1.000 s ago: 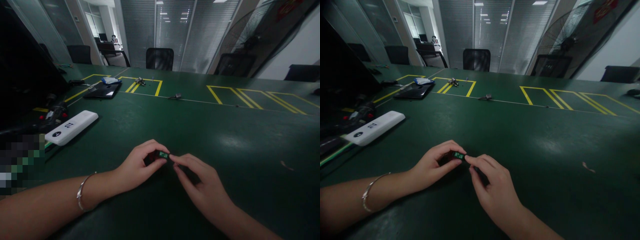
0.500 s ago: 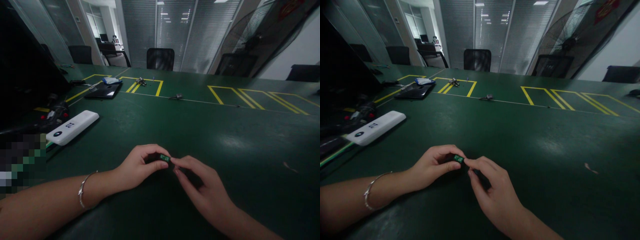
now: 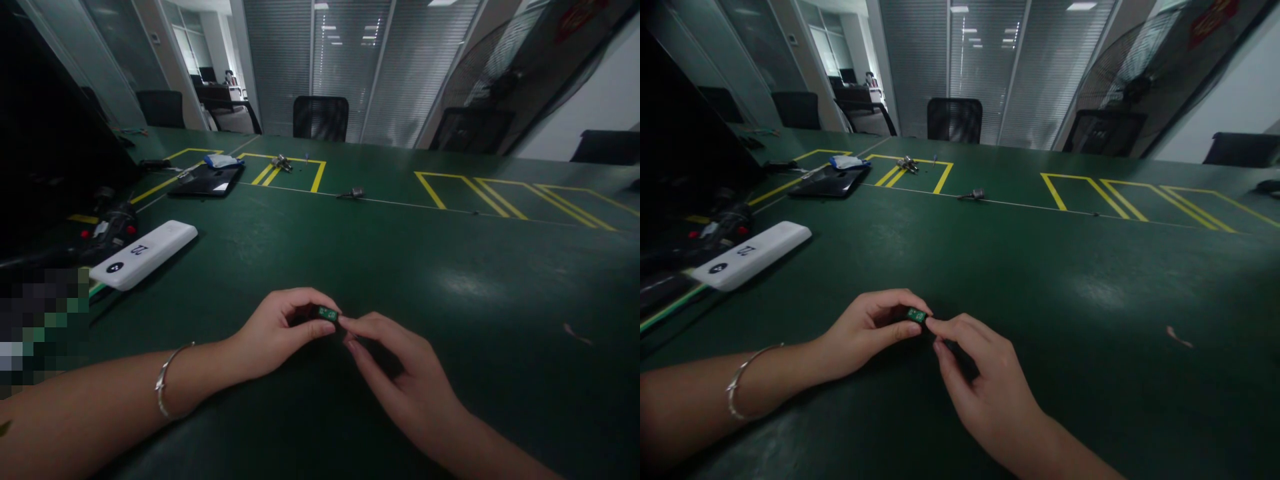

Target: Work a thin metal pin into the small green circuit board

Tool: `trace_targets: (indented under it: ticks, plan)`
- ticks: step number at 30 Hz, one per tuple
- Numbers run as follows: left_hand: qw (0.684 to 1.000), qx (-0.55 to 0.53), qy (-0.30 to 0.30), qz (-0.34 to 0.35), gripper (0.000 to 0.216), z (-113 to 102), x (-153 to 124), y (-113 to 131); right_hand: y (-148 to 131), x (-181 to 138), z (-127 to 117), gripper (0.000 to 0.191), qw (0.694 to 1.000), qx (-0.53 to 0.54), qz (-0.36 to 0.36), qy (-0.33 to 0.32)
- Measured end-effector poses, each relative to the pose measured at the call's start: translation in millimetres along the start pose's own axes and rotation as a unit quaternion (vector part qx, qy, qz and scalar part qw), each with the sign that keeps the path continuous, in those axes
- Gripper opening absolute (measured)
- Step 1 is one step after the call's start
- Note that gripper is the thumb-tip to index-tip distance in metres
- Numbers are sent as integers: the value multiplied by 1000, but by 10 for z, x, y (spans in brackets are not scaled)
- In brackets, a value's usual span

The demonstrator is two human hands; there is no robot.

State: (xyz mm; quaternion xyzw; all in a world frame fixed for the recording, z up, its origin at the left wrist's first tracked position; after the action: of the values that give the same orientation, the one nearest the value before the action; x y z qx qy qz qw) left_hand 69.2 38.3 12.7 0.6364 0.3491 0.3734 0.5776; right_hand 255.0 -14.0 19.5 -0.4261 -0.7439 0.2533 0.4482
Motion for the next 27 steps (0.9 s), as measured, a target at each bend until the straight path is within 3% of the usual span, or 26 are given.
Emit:
trace_targets:
  ticks: [12,18,27]
  plan:
    - [993,-106,-20,-49,17,8,12,-46,30,-31,33,33,999,29,25,15]
    - [997,-46,46,-43,24,-9,23,-70,27,-30,27,27,999,2,54,3]
    - [997,-55,27,-46,25,2,18,-58,-1,-7,20,24,999,13,45,-16]
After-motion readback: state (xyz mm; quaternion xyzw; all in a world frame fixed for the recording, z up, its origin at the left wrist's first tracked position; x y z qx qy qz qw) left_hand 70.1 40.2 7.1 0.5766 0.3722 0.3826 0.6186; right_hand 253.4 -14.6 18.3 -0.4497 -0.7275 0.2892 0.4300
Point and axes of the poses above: each hand's wrist, its own x-axis towards the middle knuckle, its own z-axis out of the palm, y = z × x, the point moved 2 cm from there along x, towards the middle knuckle, and after that the axes turned 6 degrees about y, right-handed, at the moved point
